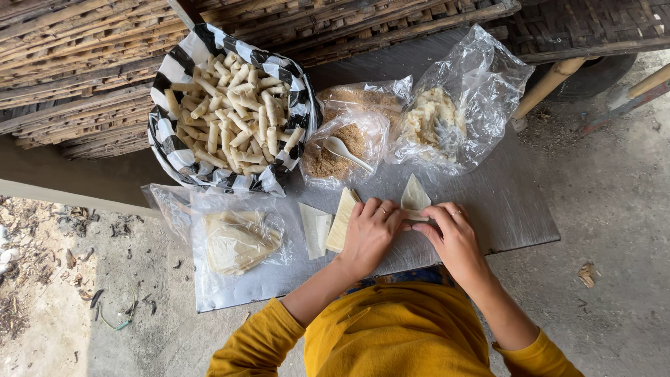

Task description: The person prepares pastries by using a spoon to place filling onto triangular wrappers and then folding them into a triangular shape.

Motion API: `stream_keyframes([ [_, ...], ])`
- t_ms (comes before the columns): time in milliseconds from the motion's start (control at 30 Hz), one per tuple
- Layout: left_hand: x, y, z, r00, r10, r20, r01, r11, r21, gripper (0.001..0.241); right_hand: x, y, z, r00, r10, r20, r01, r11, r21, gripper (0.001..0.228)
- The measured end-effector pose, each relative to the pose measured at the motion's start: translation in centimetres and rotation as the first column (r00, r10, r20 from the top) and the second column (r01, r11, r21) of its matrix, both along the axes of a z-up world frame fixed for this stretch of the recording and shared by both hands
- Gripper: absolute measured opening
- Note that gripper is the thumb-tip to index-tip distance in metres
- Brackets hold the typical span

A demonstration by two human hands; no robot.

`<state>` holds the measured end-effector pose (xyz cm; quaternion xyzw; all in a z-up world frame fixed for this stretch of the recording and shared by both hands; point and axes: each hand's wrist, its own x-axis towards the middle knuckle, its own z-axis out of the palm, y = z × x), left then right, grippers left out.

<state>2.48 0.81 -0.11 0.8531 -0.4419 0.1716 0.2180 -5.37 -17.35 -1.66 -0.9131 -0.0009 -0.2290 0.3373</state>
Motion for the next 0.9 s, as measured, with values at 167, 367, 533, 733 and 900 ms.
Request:
stream_keyframes([
  [167,0.6,-1.6,-0.6,0.989,0.120,-0.085,-0.121,0.993,-0.004,0.011,0.8,0.1,-0.6,0.996,-0.085,0.010,0.085,0.994,-0.065,0.012],
  [367,1.7,-2.2,-0.1,0.873,0.103,-0.476,-0.195,0.969,-0.149,0.017,1.7,-1.2,-0.4,0.996,-0.079,-0.048,0.083,0.992,0.097,0.030],
  [533,2.4,-1.8,-1.0,0.949,0.062,-0.308,-0.069,0.998,-0.009,0.009,1.6,-0.7,-0.5,0.998,0.048,-0.045,-0.043,0.995,0.088,0.013],
  [733,1.4,-1.4,-0.5,0.985,0.078,-0.156,-0.091,0.993,-0.078,0.012,1.2,-0.1,0.3,0.999,0.028,0.030,-0.026,0.996,-0.082,0.019],
  [900,2.6,-2.5,0.6,0.897,0.165,-0.411,-0.211,0.975,-0.067,0.012,2.8,-1.1,0.3,0.997,-0.057,-0.049,0.058,0.998,0.013,0.018],
])
